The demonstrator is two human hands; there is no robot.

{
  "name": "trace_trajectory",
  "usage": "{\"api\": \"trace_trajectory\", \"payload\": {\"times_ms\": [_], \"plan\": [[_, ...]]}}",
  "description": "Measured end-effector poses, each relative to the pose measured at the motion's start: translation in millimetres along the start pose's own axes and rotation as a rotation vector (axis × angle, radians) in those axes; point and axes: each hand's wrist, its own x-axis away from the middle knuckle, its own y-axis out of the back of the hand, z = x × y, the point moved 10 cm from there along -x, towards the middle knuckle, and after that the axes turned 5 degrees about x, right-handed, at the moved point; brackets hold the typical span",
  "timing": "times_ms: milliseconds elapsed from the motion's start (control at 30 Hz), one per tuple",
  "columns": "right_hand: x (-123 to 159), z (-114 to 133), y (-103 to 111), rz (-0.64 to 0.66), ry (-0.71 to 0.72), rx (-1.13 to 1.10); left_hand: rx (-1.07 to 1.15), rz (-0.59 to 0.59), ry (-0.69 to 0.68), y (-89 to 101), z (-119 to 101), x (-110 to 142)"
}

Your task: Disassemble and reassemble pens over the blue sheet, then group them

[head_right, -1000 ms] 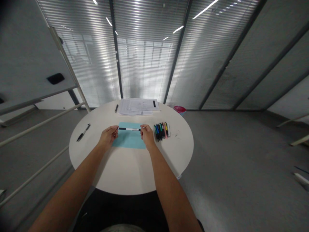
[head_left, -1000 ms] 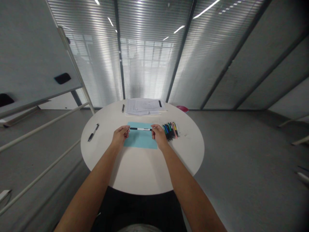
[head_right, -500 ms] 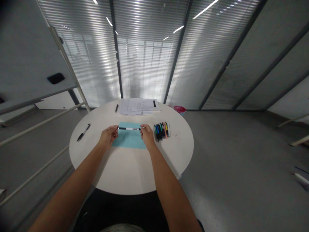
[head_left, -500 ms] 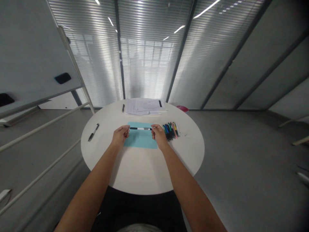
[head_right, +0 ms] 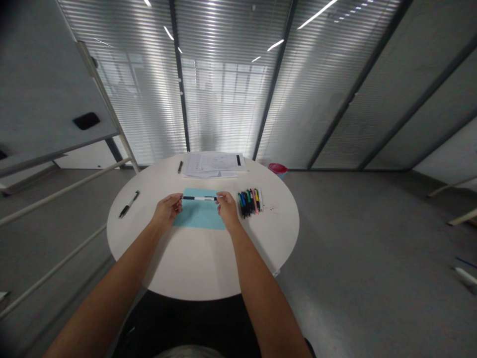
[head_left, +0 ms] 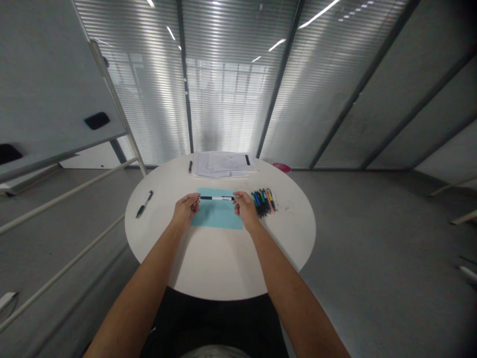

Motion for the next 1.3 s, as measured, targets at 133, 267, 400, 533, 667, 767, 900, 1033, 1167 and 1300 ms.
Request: {"api": "trace_trajectory", "payload": {"times_ms": [133,267,400,533,667,767,900,1033,1167,1300], "plan": [[-1.8,-1.4,0.0,0.003,0.002,-0.002,0.001,0.004,-0.003,0.5,1.3,-1.1],[-2.1,0.1,-0.5,0.002,0.02,-0.004,0.013,0.0,-0.003,1.5,2.4,-2.6],[-0.9,0.9,-0.4,0.0,0.016,0.002,0.006,0.002,-0.001,2.5,3.0,-2.9],[0.0,2.8,0.3,-0.004,0.034,0.019,0.014,0.019,-0.007,1.9,2.3,-2.3],[-0.3,2.1,0.1,-0.001,0.042,0.029,0.014,0.009,0.001,1.4,2.0,-1.8],[-0.8,1.2,0.7,-0.007,0.039,0.036,0.006,0.002,0.003,1.0,1.1,-1.1],[-1.0,2.0,0.7,-0.006,0.045,0.051,0.005,0.008,-0.003,0.9,0.8,-1.2],[-1.9,0.6,0.1,0.004,0.04,0.042,0.015,0.004,-0.001,2.1,1.9,-2.2],[-3.0,-2.1,0.2,0.002,0.024,0.033,0.008,0.011,-0.002,0.6,1.0,-1.5],[-3.0,-2.9,-0.1,0.004,0.018,0.032,0.009,0.003,-0.002,0.2,-0.3,-0.1]]}}
